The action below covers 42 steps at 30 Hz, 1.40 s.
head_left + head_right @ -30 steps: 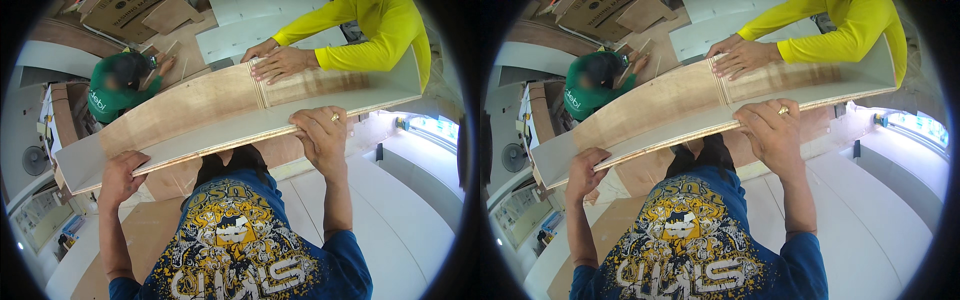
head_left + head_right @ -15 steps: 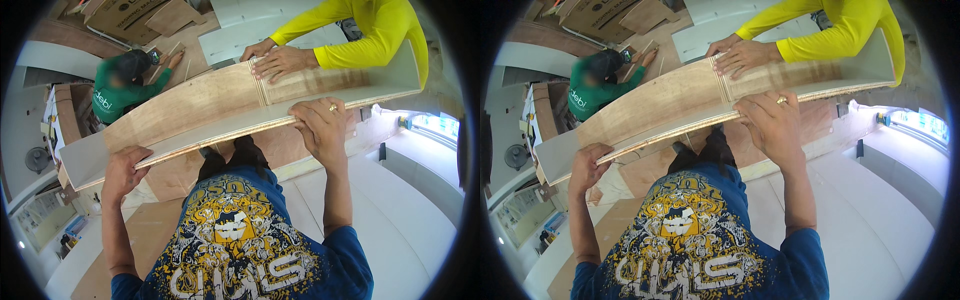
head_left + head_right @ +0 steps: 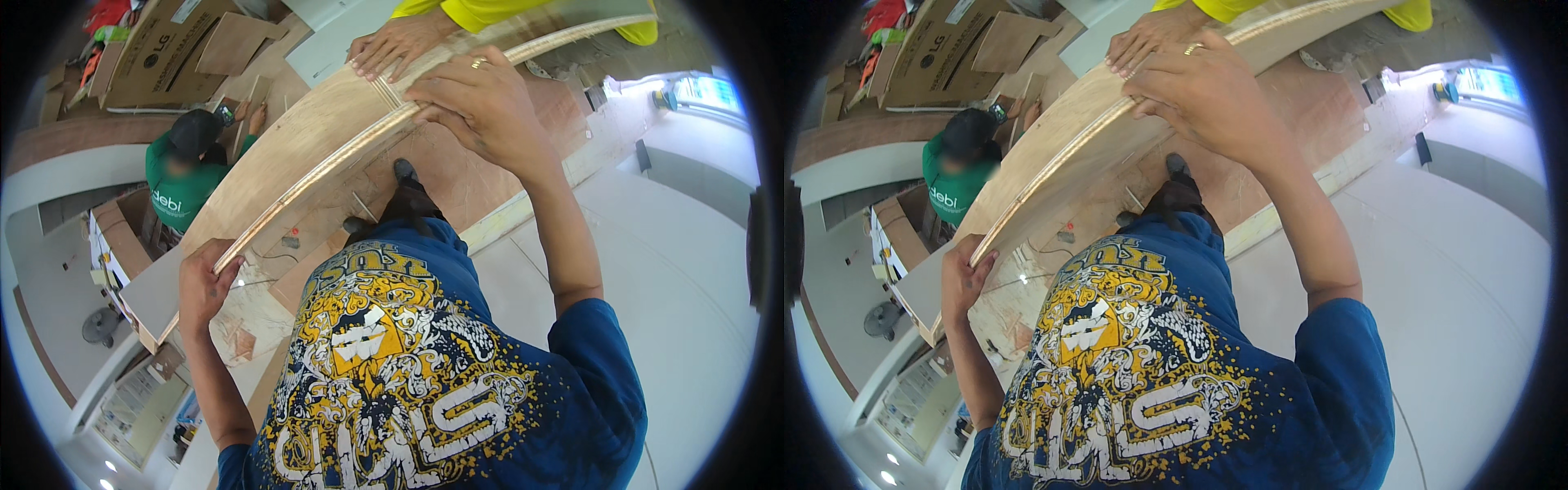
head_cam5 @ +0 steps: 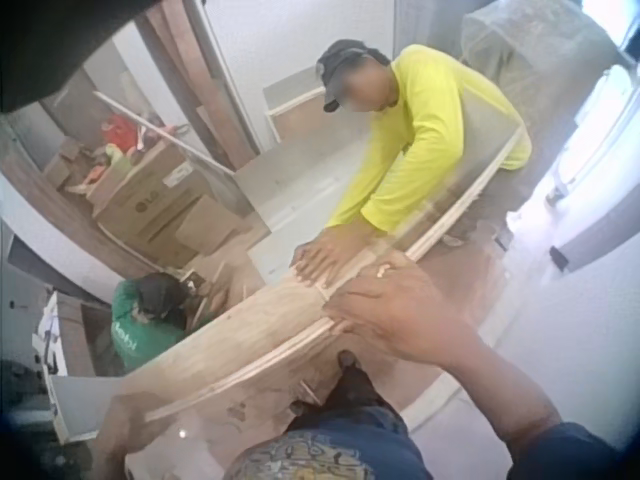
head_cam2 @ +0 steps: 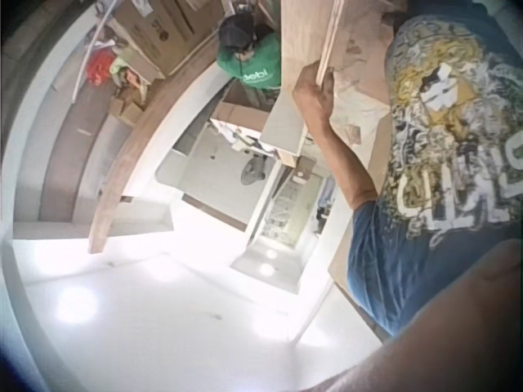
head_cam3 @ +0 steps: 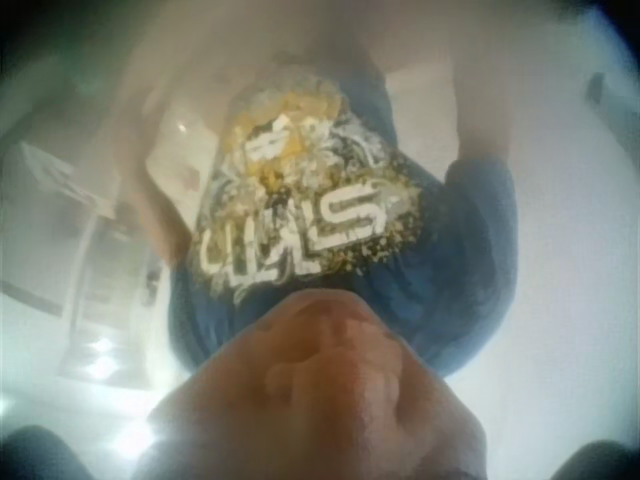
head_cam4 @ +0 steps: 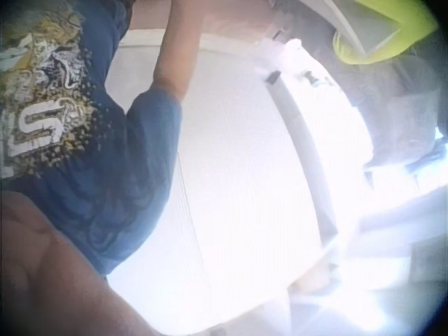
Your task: The person assembles a wooden cabinet by attaching a trim piece to a white panel using a hammer and utility knife. They then join the panel to a larger wooden structure with another worker.
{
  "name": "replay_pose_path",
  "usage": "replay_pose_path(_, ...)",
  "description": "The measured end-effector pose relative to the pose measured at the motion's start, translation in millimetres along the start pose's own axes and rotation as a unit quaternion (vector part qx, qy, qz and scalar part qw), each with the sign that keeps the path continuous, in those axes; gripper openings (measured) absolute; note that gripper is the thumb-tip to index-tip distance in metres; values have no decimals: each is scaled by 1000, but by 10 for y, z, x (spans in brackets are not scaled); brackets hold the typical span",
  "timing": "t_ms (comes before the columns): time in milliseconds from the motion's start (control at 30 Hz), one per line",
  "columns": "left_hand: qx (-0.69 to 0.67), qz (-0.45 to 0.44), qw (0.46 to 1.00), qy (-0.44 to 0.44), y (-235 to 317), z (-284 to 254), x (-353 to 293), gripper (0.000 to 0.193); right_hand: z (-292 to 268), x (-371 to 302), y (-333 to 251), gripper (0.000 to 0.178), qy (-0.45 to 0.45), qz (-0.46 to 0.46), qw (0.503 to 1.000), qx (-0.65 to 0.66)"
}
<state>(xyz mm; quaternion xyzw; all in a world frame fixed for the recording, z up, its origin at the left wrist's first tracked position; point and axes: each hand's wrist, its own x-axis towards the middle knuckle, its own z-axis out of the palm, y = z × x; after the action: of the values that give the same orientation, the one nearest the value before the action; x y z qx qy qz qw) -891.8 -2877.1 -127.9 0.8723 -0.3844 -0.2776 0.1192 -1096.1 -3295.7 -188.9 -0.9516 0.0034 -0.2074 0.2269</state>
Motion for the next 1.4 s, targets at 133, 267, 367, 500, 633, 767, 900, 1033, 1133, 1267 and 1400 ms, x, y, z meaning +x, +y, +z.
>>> replay_pose_path(133, 21, -15, 1000, -1, 25, 20, -22, 22, 1, -19, 36, 25, 13, -14, 1000, 2)
replay_pose_path(267, 56, 11, 998, 9, 75, 37, -2, 25, 22, -35, -17, 24, 45, -23, 999, -2)
replay_pose_path(367, 63, 5, 998, -3, 108, 5, 1, 26, 7, -48, -15, 28, 46, -22, 999, 13)
replay_pose_path(500, 81, 36, 996, -1, 71, 5, 21, 28, 49, -34, 15, 30, 87, -55, 994, 24)
replay_pose_path(633, 83, 22, 996, -22, 138, -61, 39, 31, 77, -38, -7, 28, 34, -11, 999, -3)
replay_pose_path(767, 54, 21, 998, -12, 130, -58, 39, 30, 64, -2, 19, 30, 16, -12, 1000, 22)
replay_pose_path(900, 50, 39, 998, -11, 26, -59, 79, 25, -24, 117, -96, 29, 8, 47, 997, 53)
replay_pose_path(1033, 18, 42, 999, 0, -20, -52, 81, 24, -53, 160, -76, 28, -1, -2, 1000, 21)
replay_pose_path(1133, 8, 44, 999, 8, -58, -23, 82, 24, -67, 164, -72, 28, -16, -3, 1000, 16)
replay_pose_path(1267, 1, 38, 999, 8, -83, -20, 88, 23, -61, 214, -99, 28, -28, 1, 1000, 9)
replay_pose_path(1400, -9, 27, 1000, 4, -101, -36, 112, 24, -22, 224, -118, 28, -20, -1, 1000, 4)
